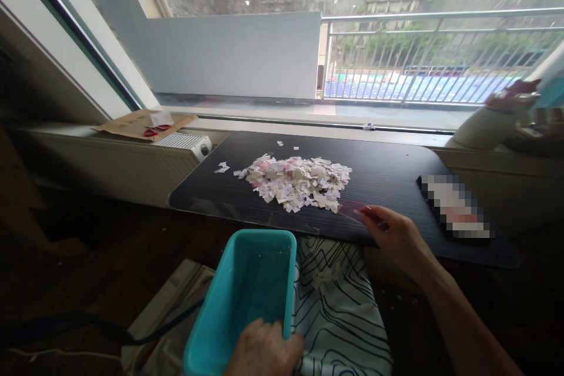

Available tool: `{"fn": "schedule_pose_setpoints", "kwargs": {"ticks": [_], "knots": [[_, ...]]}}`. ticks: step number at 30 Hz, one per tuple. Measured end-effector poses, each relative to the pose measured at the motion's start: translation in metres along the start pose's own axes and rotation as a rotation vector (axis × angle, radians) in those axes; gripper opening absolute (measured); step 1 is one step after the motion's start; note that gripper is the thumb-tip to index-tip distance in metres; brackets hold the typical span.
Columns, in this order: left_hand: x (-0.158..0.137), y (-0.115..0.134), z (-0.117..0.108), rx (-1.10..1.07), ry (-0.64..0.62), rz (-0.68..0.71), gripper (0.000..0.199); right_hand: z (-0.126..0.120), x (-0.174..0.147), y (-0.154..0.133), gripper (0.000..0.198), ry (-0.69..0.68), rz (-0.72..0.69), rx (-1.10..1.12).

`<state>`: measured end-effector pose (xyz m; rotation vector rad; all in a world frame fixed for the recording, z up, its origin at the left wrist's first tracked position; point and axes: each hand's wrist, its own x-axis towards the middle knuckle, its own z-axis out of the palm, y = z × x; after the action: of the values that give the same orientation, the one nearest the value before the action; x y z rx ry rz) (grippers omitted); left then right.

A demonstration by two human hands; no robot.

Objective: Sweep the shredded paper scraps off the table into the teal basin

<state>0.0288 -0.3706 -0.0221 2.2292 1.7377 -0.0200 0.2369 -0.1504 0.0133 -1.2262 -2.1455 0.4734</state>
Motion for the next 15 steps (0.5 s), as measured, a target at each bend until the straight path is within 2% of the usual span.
{"fn": "schedule_pose_setpoints", "kwargs": {"ticks": [4,8,15], "knots": [[-0.001,0.002,-0.008,0.008,-0.043,-0.025,0.031,-0.004,-0.007,-0.010,0.025,-0.040,0.013,0.041],[0.001,0.005,-0.017,0.028,-0.111,-0.033,0.023,-0.009,-0.017,-0.020,0.021,-0.166,-0.007,0.094],[0.002,0.005,-0.016,0.024,-0.085,-0.015,0.023,-0.015,-0.006,-0.001,0.025,0.006,0.062,-0.022]]}}
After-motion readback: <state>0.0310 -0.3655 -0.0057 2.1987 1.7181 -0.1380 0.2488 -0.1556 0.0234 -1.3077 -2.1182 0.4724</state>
